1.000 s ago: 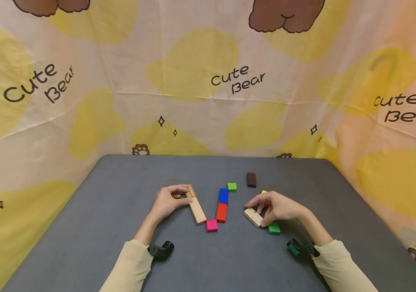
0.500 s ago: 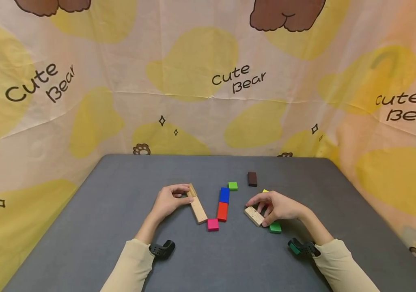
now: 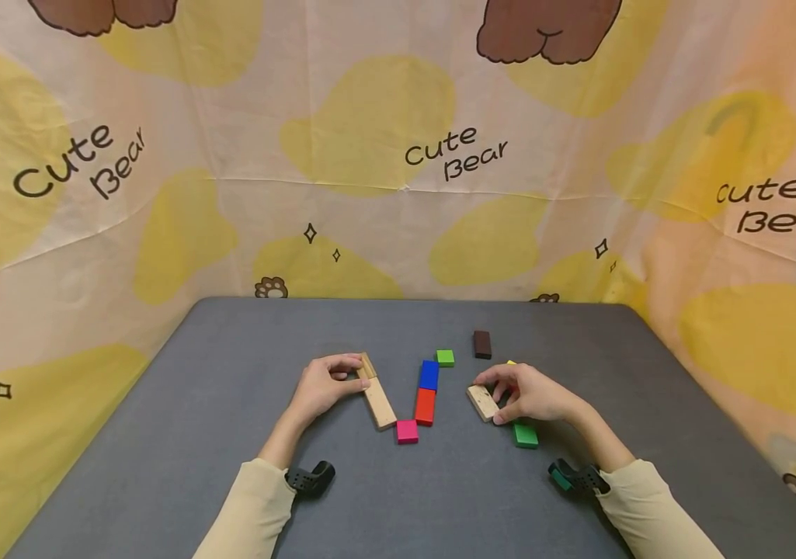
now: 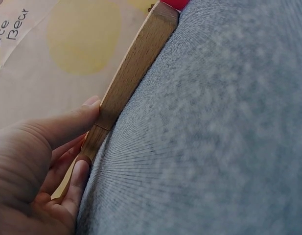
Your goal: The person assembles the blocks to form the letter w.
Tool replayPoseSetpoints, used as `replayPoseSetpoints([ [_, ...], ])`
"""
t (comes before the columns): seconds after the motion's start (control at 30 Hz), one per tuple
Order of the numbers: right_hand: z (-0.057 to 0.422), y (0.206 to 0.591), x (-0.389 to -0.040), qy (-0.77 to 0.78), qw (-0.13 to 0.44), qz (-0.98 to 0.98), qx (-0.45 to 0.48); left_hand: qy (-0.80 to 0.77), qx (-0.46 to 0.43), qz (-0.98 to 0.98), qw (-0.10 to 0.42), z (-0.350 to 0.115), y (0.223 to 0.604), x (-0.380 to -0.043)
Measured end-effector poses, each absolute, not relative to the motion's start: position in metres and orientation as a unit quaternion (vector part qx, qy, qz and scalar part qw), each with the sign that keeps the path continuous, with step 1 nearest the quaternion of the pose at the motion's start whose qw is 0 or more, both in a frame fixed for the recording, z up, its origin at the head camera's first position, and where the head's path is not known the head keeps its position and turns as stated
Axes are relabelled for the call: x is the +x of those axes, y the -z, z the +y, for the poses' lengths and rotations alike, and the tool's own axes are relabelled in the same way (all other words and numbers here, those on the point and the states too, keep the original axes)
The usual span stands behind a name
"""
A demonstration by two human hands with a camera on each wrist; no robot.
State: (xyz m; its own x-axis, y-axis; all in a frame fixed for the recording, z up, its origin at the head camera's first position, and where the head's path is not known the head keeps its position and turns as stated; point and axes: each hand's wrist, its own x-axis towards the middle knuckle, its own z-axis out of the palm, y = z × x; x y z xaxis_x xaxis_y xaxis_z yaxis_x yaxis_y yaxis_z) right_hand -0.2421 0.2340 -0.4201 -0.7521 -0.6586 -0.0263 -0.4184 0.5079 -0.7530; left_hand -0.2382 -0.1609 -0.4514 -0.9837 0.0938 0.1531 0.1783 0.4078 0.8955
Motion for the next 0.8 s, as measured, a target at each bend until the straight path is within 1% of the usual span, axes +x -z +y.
replayPoseSetpoints([
  [0.2,0.233,0.421,-0.242,0.368,0.117,0.867,-0.316,0.536,-0.084,-0.839,0.043,-0.160,0.450,-0.238],
  [0.43,0.231,0.419,-0.242,0.330,0.096,0.888,-0.306,0.538,-0.080,-0.838,0.042,-0.160,0.451,-0.238],
  [0.6,0.233,0.413,-0.246,0.312,0.106,0.891,-0.313,0.538,-0.089,-0.837,0.044,-0.160,0.452,-0.238],
  [0.8,0.235,0.408,-0.266,0.310,0.125,0.886,-0.320,0.537,-0.084,-0.838,0.041,-0.161,0.451,-0.237],
])
